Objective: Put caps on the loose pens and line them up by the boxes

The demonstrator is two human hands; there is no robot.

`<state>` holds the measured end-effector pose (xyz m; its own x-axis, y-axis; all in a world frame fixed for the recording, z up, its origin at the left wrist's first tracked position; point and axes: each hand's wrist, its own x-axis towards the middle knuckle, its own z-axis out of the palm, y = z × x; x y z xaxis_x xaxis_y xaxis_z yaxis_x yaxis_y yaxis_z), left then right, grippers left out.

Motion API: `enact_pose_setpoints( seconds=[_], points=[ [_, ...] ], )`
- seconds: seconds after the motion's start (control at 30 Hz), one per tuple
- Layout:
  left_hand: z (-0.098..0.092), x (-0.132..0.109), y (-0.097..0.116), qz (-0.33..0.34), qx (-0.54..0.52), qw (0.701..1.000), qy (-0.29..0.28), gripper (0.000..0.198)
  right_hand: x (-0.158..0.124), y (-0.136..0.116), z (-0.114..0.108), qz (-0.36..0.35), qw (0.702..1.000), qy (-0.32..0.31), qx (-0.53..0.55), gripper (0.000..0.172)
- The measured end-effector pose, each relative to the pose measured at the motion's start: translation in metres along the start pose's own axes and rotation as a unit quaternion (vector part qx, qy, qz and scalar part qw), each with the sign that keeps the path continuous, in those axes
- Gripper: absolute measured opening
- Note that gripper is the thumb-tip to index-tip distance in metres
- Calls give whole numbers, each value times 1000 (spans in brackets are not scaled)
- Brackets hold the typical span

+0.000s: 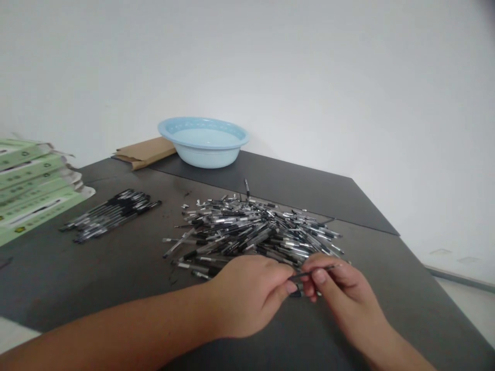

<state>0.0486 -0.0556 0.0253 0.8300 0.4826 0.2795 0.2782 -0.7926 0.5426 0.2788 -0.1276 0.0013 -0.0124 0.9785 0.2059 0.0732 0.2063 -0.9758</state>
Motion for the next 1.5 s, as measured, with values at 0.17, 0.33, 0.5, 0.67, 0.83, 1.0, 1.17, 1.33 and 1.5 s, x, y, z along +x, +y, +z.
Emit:
enact_pose_setpoints(
  seconds=[0.17,0.33,0.5,0.67,0.83,1.0,1.17,1.33,1.5],
  points=[
    [-47,6,-48,-100,147,980,93,38,-6,25,-8,-11,992,107,62,13],
    [-79,2,-117,-175,215,960,-34,28,-8,28,-14,60,991,102,57,21],
    [-74,-1,-136,-175,198,963,-47,23,-10,25,-11,91,992,71,43,25],
    [-75,3,-128,-163,197,967,-5,23,-12,26,-15,99,992,68,34,25],
    [-75,9,-112,-184,121,971,91,24,-11,26,-15,91,992,75,38,25],
    [-53,13,-86,-193,-114,967,120,26,-14,23,-12,81,993,69,44,21],
    [-37,13,-66,-181,-249,948,83,21,-13,18,-9,48,992,86,74,13],
    [-32,13,-66,-223,-373,899,59,20,-9,13,-8,-40,983,147,100,12],
    [-26,14,-75,-223,-480,845,70,14,-7,7,-7,-73,974,171,128,11]
  ],
)
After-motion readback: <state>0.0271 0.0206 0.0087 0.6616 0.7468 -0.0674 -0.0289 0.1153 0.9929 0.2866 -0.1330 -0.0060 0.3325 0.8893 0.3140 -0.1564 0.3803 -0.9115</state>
